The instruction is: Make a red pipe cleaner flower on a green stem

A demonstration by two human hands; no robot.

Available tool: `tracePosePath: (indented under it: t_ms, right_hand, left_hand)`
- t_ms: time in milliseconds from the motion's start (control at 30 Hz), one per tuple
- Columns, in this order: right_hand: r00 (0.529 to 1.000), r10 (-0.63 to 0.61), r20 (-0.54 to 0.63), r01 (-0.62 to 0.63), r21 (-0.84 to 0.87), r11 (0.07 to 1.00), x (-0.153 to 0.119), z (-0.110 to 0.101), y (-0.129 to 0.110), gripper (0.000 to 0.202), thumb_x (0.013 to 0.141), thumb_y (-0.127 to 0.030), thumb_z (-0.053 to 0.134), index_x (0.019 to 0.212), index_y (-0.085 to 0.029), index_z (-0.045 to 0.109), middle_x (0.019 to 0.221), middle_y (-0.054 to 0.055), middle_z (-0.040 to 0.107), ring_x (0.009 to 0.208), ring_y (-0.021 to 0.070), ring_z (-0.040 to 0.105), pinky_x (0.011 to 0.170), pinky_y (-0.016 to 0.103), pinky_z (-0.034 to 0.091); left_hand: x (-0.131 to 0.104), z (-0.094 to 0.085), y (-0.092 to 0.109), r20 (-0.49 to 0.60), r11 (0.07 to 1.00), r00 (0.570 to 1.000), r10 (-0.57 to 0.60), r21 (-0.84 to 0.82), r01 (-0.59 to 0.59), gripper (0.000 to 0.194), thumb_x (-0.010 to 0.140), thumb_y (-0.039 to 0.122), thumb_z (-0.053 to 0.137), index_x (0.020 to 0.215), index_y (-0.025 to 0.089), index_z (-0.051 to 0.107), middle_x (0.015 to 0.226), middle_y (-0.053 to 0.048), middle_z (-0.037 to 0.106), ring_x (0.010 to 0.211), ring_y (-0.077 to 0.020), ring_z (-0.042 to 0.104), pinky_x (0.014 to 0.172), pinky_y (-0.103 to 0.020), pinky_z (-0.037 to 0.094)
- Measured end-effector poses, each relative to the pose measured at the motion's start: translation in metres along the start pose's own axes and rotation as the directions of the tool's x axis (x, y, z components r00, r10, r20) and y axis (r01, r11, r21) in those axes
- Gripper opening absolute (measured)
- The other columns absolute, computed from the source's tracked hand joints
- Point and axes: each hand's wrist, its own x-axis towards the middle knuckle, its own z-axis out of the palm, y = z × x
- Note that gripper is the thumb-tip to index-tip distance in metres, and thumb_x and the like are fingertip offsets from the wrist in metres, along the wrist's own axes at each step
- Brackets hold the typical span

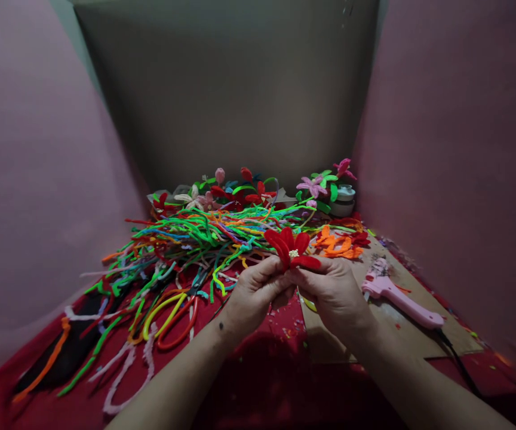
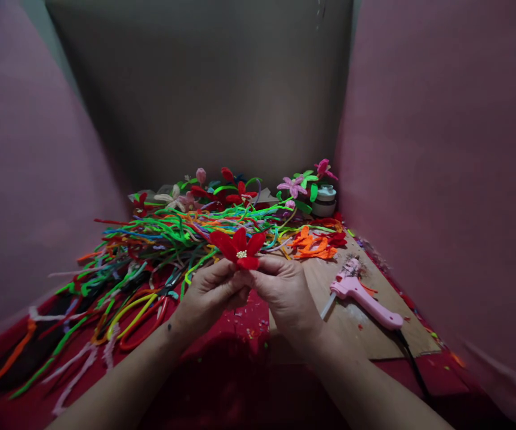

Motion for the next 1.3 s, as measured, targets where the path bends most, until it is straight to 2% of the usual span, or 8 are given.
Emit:
tracePosePath:
  t_ms: [167, 267, 367, 500, 633, 800, 900, 1300]
  right_hand:
    - [0.993, -0.110, -0.031, 0.108, -0.057, 0.993, -0.003, 0.006, 0.008, 0.006, 0.073, -0.022, 0.069, 0.076, -0.022, 0.074, 0.059, -0.002, 0.062, 0.055, 0.0103, 0.052, 0.053, 0.024, 0.042]
    - [0.979, -0.182, -0.096, 0.176, -0.069, 0.982, -0.005, 0.009, 0.015, 0.012, 0.072, -0.019, 0.070, 0.081, -0.025, 0.074, 0.071, -0.002, 0.066, 0.066, 0.0121, 0.055, 0.064, 0.026, 0.045]
    - [0.975, -0.185, -0.121, 0.181, -0.047, 0.982, -0.007, 0.012, 0.015, 0.015, 0.071, -0.018, 0.070, 0.082, -0.027, 0.074, 0.074, -0.002, 0.067, 0.071, 0.0124, 0.055, 0.070, 0.027, 0.045]
    - [0.996, -0.071, -0.051, 0.072, 0.031, 0.997, -0.008, 0.013, 0.001, 0.011, 0.067, -0.017, 0.071, 0.075, -0.023, 0.074, 0.063, -0.003, 0.062, 0.058, 0.0091, 0.050, 0.058, 0.023, 0.043]
    - [0.999, 0.052, -0.014, -0.050, 0.116, 0.992, -0.003, 0.006, -0.017, 0.008, 0.068, -0.019, 0.067, 0.075, -0.018, 0.071, 0.045, -0.007, 0.044, 0.042, 0.0048, 0.028, 0.041, 0.020, 0.023]
    - [0.999, -0.049, -0.024, 0.050, 0.053, 0.997, 0.003, 0.002, -0.028, 0.029, 0.075, -0.032, 0.064, 0.053, -0.016, 0.053, 0.050, -0.004, 0.043, 0.046, 0.0072, 0.033, 0.044, 0.024, 0.024]
    - [0.996, -0.073, -0.058, 0.072, -0.018, 0.997, 0.003, 0.004, -0.028, 0.032, 0.076, -0.029, 0.065, 0.052, -0.016, 0.050, 0.049, -0.005, 0.041, 0.047, 0.0069, 0.032, 0.046, 0.024, 0.024]
    - [0.982, -0.134, -0.131, 0.140, 0.038, 0.989, 0.000, 0.011, -0.028, 0.034, 0.080, -0.023, 0.061, 0.050, -0.017, 0.045, 0.048, -0.006, 0.038, 0.048, 0.0078, 0.031, 0.048, 0.025, 0.023]
  left_hand:
    - [-0.001, 0.000, -0.012, -0.023, 0.970, 0.986, 0.164, 0.185, -0.157, 0.014, 0.087, 0.030, 0.046, 0.081, 0.018, 0.051, 0.060, 0.005, 0.041, 0.049, -0.0056, 0.035, 0.048, -0.019, 0.031]
    - [-0.002, 0.004, -0.020, -0.083, 0.882, 0.938, 0.335, 0.377, -0.282, 0.009, 0.088, 0.024, 0.043, 0.090, 0.019, 0.050, 0.071, 0.003, 0.044, 0.059, -0.0079, 0.039, 0.057, -0.020, 0.037]
    - [-0.005, 0.009, -0.019, -0.069, 0.817, 0.904, 0.421, 0.463, -0.345, 0.007, 0.088, 0.021, 0.042, 0.089, 0.019, 0.049, 0.078, 0.000, 0.047, 0.070, -0.0104, 0.044, 0.070, -0.023, 0.039]
    - [-0.007, 0.012, -0.011, -0.119, 0.920, 0.937, 0.327, 0.268, -0.287, 0.010, 0.087, 0.027, 0.045, 0.093, 0.019, 0.050, 0.073, 0.002, 0.044, 0.063, -0.0091, 0.040, 0.062, -0.022, 0.037]
    - [-0.006, 0.005, -0.007, -0.043, 0.990, 0.990, 0.135, -0.033, -0.137, 0.013, 0.087, 0.030, 0.048, 0.084, 0.018, 0.050, 0.061, 0.005, 0.035, 0.052, -0.0065, 0.031, 0.050, -0.020, 0.029]
    - [-0.006, -0.001, -0.007, 0.064, 0.996, 0.996, 0.062, -0.071, -0.057, 0.017, 0.086, 0.031, 0.050, 0.078, 0.016, 0.050, 0.060, 0.003, 0.042, 0.053, -0.0067, 0.036, 0.051, -0.022, 0.029]
    - [-0.006, 0.000, -0.007, 0.079, 0.994, 0.995, 0.055, -0.095, -0.047, 0.016, 0.085, 0.031, 0.051, 0.080, 0.016, 0.052, 0.062, 0.002, 0.043, 0.054, -0.0073, 0.038, 0.052, -0.022, 0.029]
    - [-0.004, 0.005, 0.003, 0.097, 0.924, 0.995, 0.021, -0.383, 0.018, 0.013, 0.085, 0.027, 0.051, 0.087, 0.016, 0.059, 0.059, 0.005, 0.032, 0.048, -0.0039, 0.026, 0.049, -0.020, 0.022]
